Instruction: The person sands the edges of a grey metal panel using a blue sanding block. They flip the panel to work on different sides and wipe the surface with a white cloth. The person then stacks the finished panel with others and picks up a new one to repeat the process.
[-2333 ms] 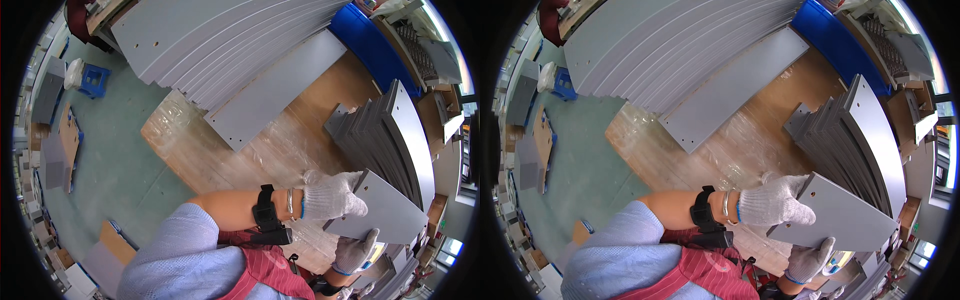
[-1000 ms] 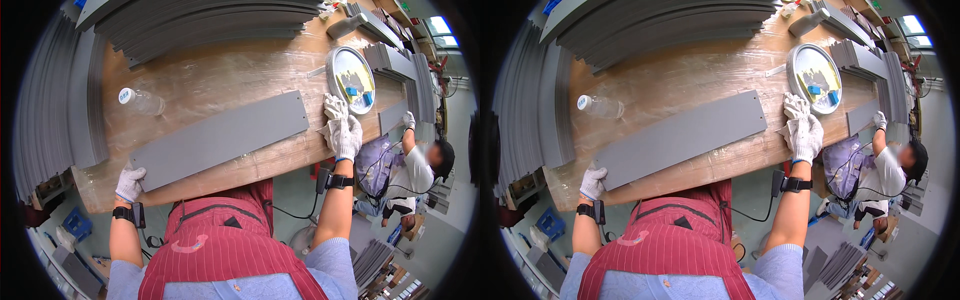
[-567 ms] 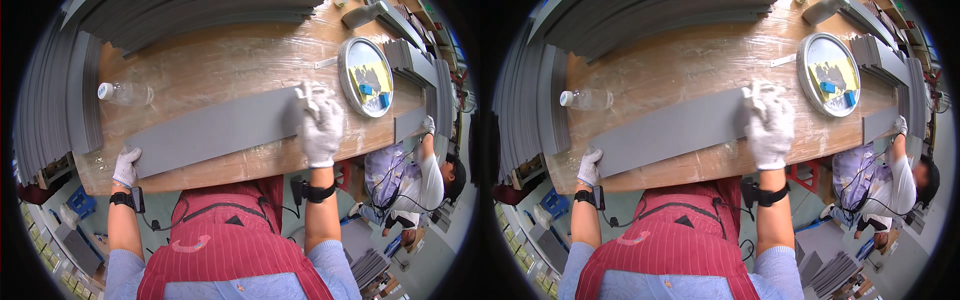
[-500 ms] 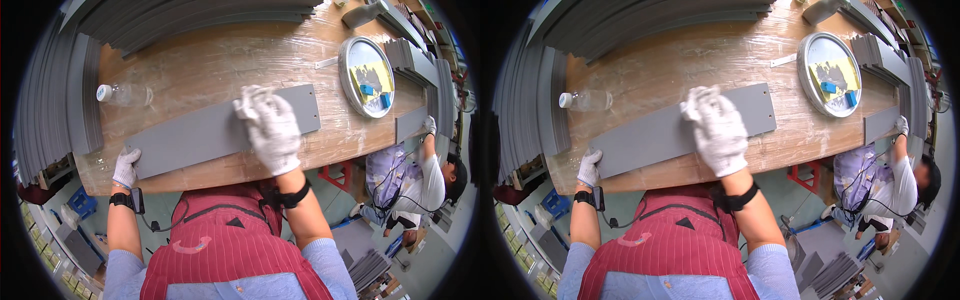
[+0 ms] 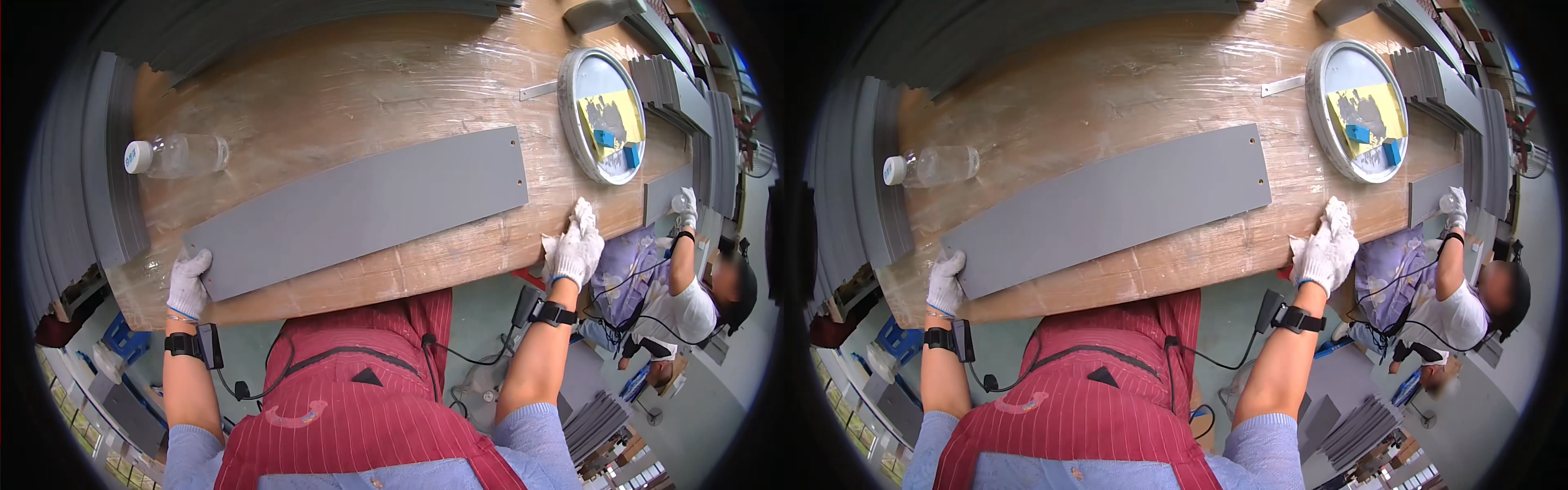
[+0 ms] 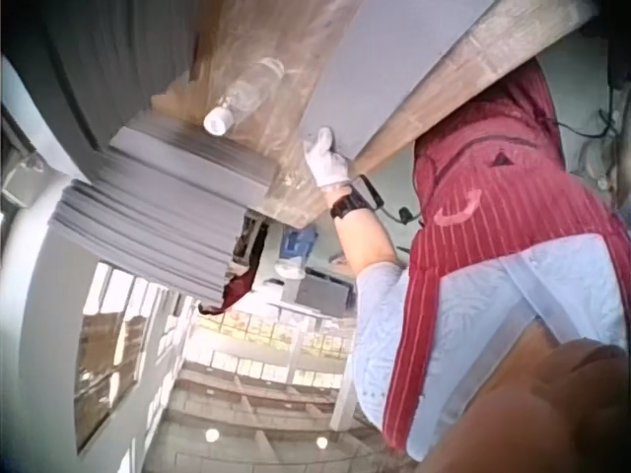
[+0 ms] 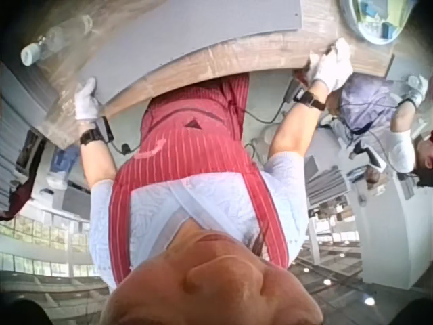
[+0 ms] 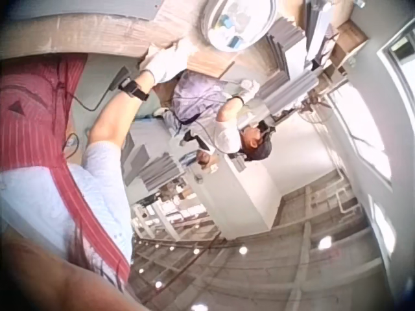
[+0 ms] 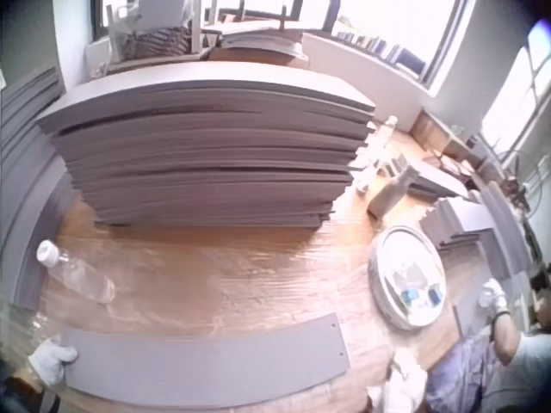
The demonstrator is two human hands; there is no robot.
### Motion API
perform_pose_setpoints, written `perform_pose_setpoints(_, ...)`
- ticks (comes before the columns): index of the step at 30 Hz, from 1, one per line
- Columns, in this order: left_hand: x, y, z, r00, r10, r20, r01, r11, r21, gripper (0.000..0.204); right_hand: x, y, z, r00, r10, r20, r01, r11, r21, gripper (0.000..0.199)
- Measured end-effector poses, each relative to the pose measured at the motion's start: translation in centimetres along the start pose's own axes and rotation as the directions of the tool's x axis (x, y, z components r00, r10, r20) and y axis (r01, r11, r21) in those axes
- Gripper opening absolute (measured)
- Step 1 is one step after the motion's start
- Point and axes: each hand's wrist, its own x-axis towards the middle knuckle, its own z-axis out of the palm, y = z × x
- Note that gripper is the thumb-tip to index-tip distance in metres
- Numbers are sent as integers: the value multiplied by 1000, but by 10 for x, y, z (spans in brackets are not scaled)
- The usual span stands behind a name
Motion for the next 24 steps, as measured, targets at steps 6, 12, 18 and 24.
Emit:
perform_pose_setpoints(6, -7, 0, 4, 998, 45, -45, -44, 999, 23, 43, -13, -120, 10, 959, -279, -46, 279, 912, 300, 31)
perform_pose_setpoints(12, -6, 6, 7, 998, 37, -50, -34, 998, 48, 47, -152, -335, 87, 587, -660, 469, 576, 748, 331, 28)
perform_pose_setpoints(18, -6, 5, 13, 999, 42, 10, -41, 993, -113, 56, -230, -344, 72, -17, -919, 393, 306, 370, 877, 24)
perform_pose_setpoints(24, -12, -24, -29, 928, 175, 329, 32, 842, -539, 62, -78, -227, 47, 880, -291, 376, -95, 667, 739, 35)
